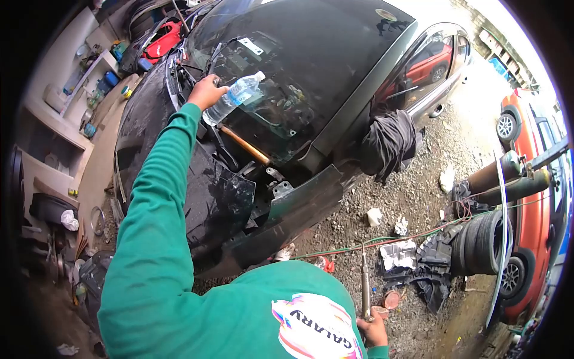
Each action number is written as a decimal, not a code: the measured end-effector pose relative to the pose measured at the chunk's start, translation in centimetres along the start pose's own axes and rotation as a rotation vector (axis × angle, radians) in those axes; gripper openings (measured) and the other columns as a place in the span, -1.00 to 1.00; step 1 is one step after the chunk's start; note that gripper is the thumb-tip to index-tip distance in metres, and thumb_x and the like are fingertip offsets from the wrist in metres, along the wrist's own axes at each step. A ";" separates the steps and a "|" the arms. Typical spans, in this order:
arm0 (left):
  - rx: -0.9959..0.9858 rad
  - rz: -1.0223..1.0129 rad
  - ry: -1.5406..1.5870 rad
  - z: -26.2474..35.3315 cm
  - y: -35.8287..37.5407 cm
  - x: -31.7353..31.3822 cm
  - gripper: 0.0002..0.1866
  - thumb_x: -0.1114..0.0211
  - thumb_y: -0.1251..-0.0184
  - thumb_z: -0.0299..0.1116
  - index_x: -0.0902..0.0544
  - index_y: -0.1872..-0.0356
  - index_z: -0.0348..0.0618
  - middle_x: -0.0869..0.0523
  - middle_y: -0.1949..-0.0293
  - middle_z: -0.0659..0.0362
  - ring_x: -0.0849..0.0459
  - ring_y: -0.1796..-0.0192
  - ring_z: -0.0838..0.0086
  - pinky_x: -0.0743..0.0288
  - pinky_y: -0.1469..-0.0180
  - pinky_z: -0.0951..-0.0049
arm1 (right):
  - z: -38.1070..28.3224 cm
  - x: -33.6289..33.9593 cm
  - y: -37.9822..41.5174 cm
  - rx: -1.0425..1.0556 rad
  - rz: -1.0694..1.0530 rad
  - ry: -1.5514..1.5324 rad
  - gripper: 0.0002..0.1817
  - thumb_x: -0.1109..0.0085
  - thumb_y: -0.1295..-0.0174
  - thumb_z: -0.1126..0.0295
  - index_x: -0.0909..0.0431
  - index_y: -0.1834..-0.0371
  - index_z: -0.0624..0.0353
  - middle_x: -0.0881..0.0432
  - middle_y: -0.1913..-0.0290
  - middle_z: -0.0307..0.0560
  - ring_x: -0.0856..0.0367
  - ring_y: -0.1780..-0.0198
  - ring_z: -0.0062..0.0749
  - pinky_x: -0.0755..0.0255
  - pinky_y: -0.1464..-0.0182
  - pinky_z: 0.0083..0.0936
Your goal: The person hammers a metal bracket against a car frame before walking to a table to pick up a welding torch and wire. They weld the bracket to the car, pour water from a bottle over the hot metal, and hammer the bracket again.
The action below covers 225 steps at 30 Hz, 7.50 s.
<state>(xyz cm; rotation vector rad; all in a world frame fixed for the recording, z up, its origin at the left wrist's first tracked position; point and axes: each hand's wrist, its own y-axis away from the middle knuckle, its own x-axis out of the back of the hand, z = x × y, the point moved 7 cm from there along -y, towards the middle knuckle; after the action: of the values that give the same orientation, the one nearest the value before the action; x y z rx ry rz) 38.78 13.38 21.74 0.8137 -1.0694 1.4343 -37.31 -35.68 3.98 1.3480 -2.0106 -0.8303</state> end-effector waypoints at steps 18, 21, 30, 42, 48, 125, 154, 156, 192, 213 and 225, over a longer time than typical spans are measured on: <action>0.197 -0.663 1.717 23.3 27.7 -1.9 -0.65 -0.10 -0.68 -0.33 -0.66 -0.29 -0.24 -0.74 0.12 0.20 -0.60 0.28 0.60 -0.48 0.26 0.53 | -22.5 -6.7 1.9 0.502 -0.417 -0.049 -0.47 -0.59 -0.33 0.45 -0.43 -0.22 0.22 -0.76 0.20 -0.21 -0.70 0.23 -0.65 -0.60 0.19 -0.64; 0.261 -0.538 1.684 24.2 28.2 -0.9 -0.69 -0.10 -0.77 -0.29 -0.68 -0.31 -0.10 -0.73 0.15 0.22 -0.64 0.25 0.58 -0.47 0.31 0.55 | -21.8 -7.3 0.7 0.647 -0.424 0.025 -0.48 -0.62 -0.32 0.43 -0.45 -0.18 0.22 -0.77 0.20 -0.20 -0.76 0.12 -0.57 -0.67 0.01 -0.51; 0.420 -0.566 1.827 27.3 28.8 -2.0 -0.52 -0.15 -0.70 0.06 -0.70 -0.11 -0.21 -0.61 0.29 0.26 -0.49 0.41 0.56 -0.29 0.48 0.57 | -22.2 -6.8 0.3 0.739 -0.432 0.121 -0.47 -0.61 -0.26 0.48 -0.45 -0.16 0.23 -0.82 0.17 -0.14 -0.77 0.13 -0.57 -0.68 0.01 -0.48; 0.394 -0.708 1.880 31.6 29.6 -2.1 -0.43 -0.14 -0.57 0.29 -0.56 0.41 -0.02 -0.45 0.52 0.33 -0.33 0.54 0.55 -0.16 0.51 0.50 | -22.8 -5.5 0.4 0.781 -0.426 0.156 -0.47 -0.63 -0.26 0.43 -0.45 -0.14 0.23 -0.83 0.18 -0.11 -0.79 0.14 -0.55 -0.68 0.02 -0.47; 0.411 -0.698 1.868 31.0 30.5 -2.2 -0.38 -0.12 -0.57 0.36 -0.55 0.44 -0.01 -0.42 0.53 0.34 -0.31 0.54 0.57 -0.14 0.50 0.50 | -22.6 -5.2 0.0 0.750 -0.495 0.053 -0.47 -0.61 -0.28 0.49 -0.43 -0.16 0.24 -0.82 0.17 -0.12 -0.77 0.11 -0.57 -0.66 0.00 -0.49; 0.742 0.079 1.917 -0.4 30.8 -0.2 -0.74 -0.24 -0.42 -0.52 -0.56 -0.10 -0.20 -0.60 0.13 0.10 -0.56 0.28 0.50 -0.40 0.41 0.54 | -42.0 -8.8 -4.6 0.338 -1.114 -0.667 -0.64 -0.43 -0.46 0.40 -0.31 0.18 0.12 -0.56 0.16 0.73 -0.54 0.70 -0.31 -0.54 0.75 -0.47; 0.392 0.424 0.837 31.1 39.3 11.8 -0.64 -0.39 -0.57 -0.56 -0.67 -0.31 -0.33 -0.75 0.13 0.21 -0.82 0.08 0.53 -0.80 0.01 0.51 | -39.8 -1.9 -11.4 0.066 -1.468 0.072 -0.68 -0.34 -0.37 0.73 -0.39 0.20 0.09 -0.77 -0.08 0.39 -0.61 0.49 -0.67 -0.58 0.38 -0.66; 0.361 0.512 0.939 31.2 39.1 11.7 -0.71 -0.38 -0.63 -0.49 -0.70 -0.26 -0.30 -0.79 0.15 0.21 -0.84 0.03 0.51 -0.81 -0.01 0.50 | -39.7 -1.3 -11.6 0.069 -1.491 0.036 -0.69 -0.34 -0.38 0.73 -0.39 0.19 0.09 -0.77 -0.09 0.38 -0.61 0.48 -0.68 -0.58 0.38 -0.66; 0.367 0.067 -0.078 19.0 38.3 18.9 -0.71 -0.19 -0.83 -0.28 -0.72 -0.11 -0.33 -0.70 0.08 0.33 -0.50 0.14 0.68 -0.43 0.02 0.58 | -45.3 10.6 -20.6 0.325 -1.317 -0.361 -0.65 -0.48 -0.25 0.63 -0.39 0.21 0.17 -0.73 0.15 0.63 -0.64 0.70 -0.48 -0.36 0.79 -0.68; 0.354 -0.083 -0.144 23.6 35.9 16.6 -0.74 -0.26 -0.77 -0.31 -0.72 0.01 -0.36 -0.70 0.17 0.29 -0.53 0.09 0.65 -0.46 -0.06 0.54 | -43.6 12.8 -21.7 0.289 -1.324 -0.327 -0.65 -0.50 -0.25 0.60 -0.39 0.25 0.13 -0.73 0.16 0.61 -0.72 0.62 -0.47 -0.32 0.79 -0.70; 0.473 -0.059 -0.090 21.5 39.1 16.0 -0.77 -0.30 -0.73 -0.32 -0.74 0.00 -0.34 -0.59 0.29 0.40 -0.41 0.23 0.71 -0.30 0.17 0.59 | -44.3 8.1 -21.5 0.162 -1.375 -0.252 -0.64 -0.51 -0.27 0.58 -0.39 0.29 0.12 -0.71 0.30 0.45 -0.74 0.57 -0.36 -0.38 0.72 -0.61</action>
<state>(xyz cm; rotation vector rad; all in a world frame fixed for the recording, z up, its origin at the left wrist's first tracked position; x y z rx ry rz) -3.96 0.16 37.53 1.2439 -0.7693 1.6372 5.60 -57.58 17.06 2.8459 -1.0470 -1.4155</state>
